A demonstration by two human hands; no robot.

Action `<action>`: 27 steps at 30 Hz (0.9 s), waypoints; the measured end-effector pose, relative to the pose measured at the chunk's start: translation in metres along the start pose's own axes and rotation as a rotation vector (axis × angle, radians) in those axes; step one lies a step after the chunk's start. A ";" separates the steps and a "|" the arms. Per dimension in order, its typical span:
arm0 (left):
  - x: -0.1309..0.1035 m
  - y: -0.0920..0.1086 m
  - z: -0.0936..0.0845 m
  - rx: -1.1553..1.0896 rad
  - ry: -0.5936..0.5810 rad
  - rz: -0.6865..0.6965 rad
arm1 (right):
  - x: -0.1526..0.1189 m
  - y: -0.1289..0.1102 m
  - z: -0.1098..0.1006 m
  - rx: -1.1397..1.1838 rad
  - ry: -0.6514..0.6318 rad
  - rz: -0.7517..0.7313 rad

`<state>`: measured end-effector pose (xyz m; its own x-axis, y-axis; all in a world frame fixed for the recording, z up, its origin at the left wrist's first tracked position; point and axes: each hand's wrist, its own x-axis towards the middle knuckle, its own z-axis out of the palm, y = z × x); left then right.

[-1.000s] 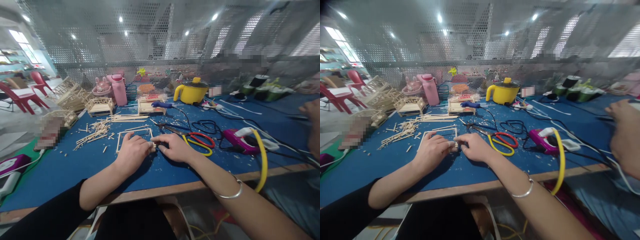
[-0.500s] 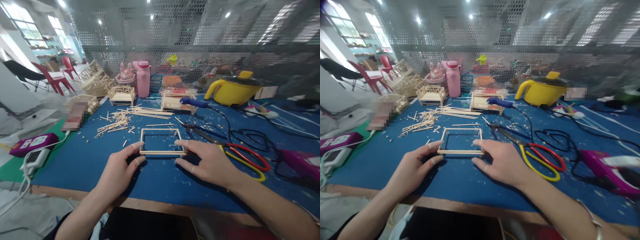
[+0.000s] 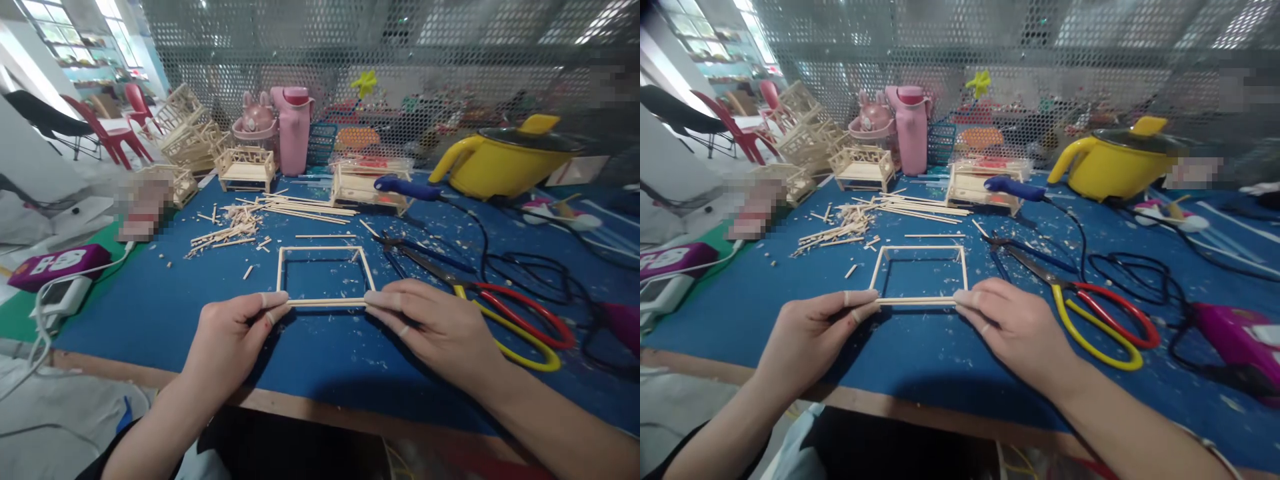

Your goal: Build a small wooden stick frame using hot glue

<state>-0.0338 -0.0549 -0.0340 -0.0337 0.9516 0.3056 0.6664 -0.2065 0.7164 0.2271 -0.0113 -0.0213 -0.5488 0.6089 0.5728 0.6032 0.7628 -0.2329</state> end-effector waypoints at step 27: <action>0.006 -0.013 0.003 0.021 -0.042 0.057 | -0.004 -0.001 -0.005 0.117 -0.086 0.162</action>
<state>-0.0399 -0.0455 -0.0434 0.0357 0.9471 0.3188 0.6818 -0.2563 0.6851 0.2320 -0.0159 -0.0194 -0.5003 0.7382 0.4525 0.6191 0.6703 -0.4091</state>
